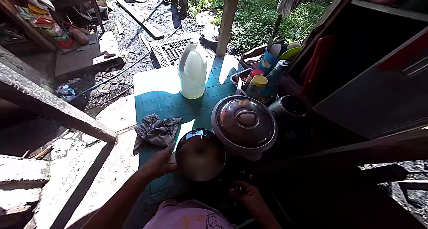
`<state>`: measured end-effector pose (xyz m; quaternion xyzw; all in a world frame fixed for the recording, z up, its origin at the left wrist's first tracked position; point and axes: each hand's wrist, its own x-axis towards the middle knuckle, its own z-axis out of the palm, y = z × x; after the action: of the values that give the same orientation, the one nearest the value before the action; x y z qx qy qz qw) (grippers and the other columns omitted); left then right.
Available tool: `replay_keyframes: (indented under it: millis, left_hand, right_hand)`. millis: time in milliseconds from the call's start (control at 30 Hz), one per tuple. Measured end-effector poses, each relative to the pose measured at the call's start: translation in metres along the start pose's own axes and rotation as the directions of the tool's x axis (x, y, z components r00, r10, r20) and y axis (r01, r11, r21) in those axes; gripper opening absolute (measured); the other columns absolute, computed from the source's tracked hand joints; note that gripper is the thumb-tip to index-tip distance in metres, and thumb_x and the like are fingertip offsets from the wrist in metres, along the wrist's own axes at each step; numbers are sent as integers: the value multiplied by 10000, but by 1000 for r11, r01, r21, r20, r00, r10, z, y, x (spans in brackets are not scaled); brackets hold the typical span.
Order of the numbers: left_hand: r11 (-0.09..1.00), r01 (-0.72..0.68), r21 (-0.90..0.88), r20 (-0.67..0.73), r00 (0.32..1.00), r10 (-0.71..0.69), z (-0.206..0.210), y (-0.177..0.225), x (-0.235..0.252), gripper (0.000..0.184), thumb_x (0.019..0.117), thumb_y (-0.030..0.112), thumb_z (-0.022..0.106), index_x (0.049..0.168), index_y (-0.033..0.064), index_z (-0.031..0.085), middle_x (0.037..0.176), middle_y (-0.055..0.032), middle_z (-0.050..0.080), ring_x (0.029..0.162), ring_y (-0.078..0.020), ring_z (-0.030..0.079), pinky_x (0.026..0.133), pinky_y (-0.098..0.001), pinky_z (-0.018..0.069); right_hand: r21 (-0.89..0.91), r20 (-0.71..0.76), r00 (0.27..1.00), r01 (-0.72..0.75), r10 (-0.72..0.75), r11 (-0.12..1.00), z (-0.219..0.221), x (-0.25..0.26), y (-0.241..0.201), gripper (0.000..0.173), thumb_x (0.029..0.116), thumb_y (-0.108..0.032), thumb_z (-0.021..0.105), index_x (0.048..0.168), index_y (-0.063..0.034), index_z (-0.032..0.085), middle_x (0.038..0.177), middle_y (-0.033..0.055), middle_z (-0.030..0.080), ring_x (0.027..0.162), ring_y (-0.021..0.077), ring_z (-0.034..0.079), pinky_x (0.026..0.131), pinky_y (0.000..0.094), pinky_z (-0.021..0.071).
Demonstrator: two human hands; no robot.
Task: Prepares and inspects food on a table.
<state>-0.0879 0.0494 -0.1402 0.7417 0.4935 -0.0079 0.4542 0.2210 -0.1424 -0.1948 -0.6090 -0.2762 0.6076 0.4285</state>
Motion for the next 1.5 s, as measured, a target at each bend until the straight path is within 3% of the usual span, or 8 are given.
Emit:
replay_keyframes:
  millis: [267, 433, 633, 833, 1067, 1167, 1333, 1500]
  left_hand:
    - [981, 164, 105, -29, 986, -161, 11, 14, -8, 1307, 699, 434, 921, 1641, 57, 96, 1033, -253, 695, 961, -384, 680, 956, -574, 507]
    - [972, 231, 48, 20, 972, -232, 25, 17, -11, 1381, 649, 393, 937, 1649, 110, 27, 1100, -258, 685, 938, -369, 692, 924, -561, 527]
    - [976, 179, -124, 20, 984, -178, 46, 7, -21, 1199, 594, 367, 929, 1567, 79, 290, 1282, -164, 654, 1123, -260, 675, 987, -478, 539]
    - [950, 186, -250, 35, 983, -183, 52, 1, -25, 1118, 590, 298, 899, 1522, 86, 319, 1163, -103, 697, 943, -175, 725, 865, -396, 601]
    - [935, 195, -296, 73, 981, -182, 50, 4, -23, 1114, 595, 260, 917, 1515, 79, 315, 1183, -99, 689, 935, -153, 724, 862, -358, 604]
    - [897, 230, -378, 98, 973, -208, 49, 5, -25, 1140, 570, 218, 934, 1509, 75, 303, 1131, -124, 701, 892, -180, 736, 829, -368, 615]
    - [909, 209, -360, 115, 977, -178, 49, 0, -20, 1138, 549, 259, 931, 1496, 61, 331, 1206, -112, 677, 983, -167, 717, 883, -366, 597]
    - [905, 217, -367, 164, 972, -167, 42, -6, -15, 1111, 555, 254, 933, 1478, 65, 345, 1222, -81, 673, 1049, -136, 701, 924, -334, 587]
  right_hand:
    - [-296, -47, 960, -278, 276, 914, 27, 27, 36, 243, 1065, -185, 558, 1212, 8, 582, 793, 56, 701, 514, 100, 594, 489, 251, 500]
    - [-280, -93, 961, -278, 262, 919, 43, 39, 41, 258, 1081, -214, 530, 1179, 16, 593, 774, 50, 675, 507, 82, 540, 492, 246, 455]
    - [-43, -103, 943, -323, 317, 946, 39, 43, 39, 227, 1088, -208, 526, 1156, 5, 567, 736, 36, 627, 463, 65, 476, 445, 218, 414]
    - [-42, -44, 942, -335, 334, 941, 35, 59, 37, 213, 1089, -205, 522, 1181, -17, 563, 749, 31, 642, 471, 58, 471, 443, 211, 392]
    - [-171, -139, 969, -226, 203, 959, 42, 68, 32, 233, 1025, -147, 630, 1198, 9, 604, 963, 121, 712, 745, 172, 716, 676, 321, 606]
    - [-406, -198, 980, -71, -12, 911, 39, 59, 40, 424, 932, -164, 734, 1290, 22, 602, 1074, 183, 709, 932, 263, 704, 882, 429, 568]
    - [-484, -249, 929, 125, -273, 866, 47, 54, 51, 288, 877, -25, 720, 1151, 55, 685, 1048, 210, 719, 949, 297, 703, 886, 449, 568]
    - [-498, -237, 935, 116, -263, 859, 53, 59, 44, 264, 870, -26, 724, 1118, 57, 690, 977, 194, 724, 877, 281, 704, 836, 443, 572]
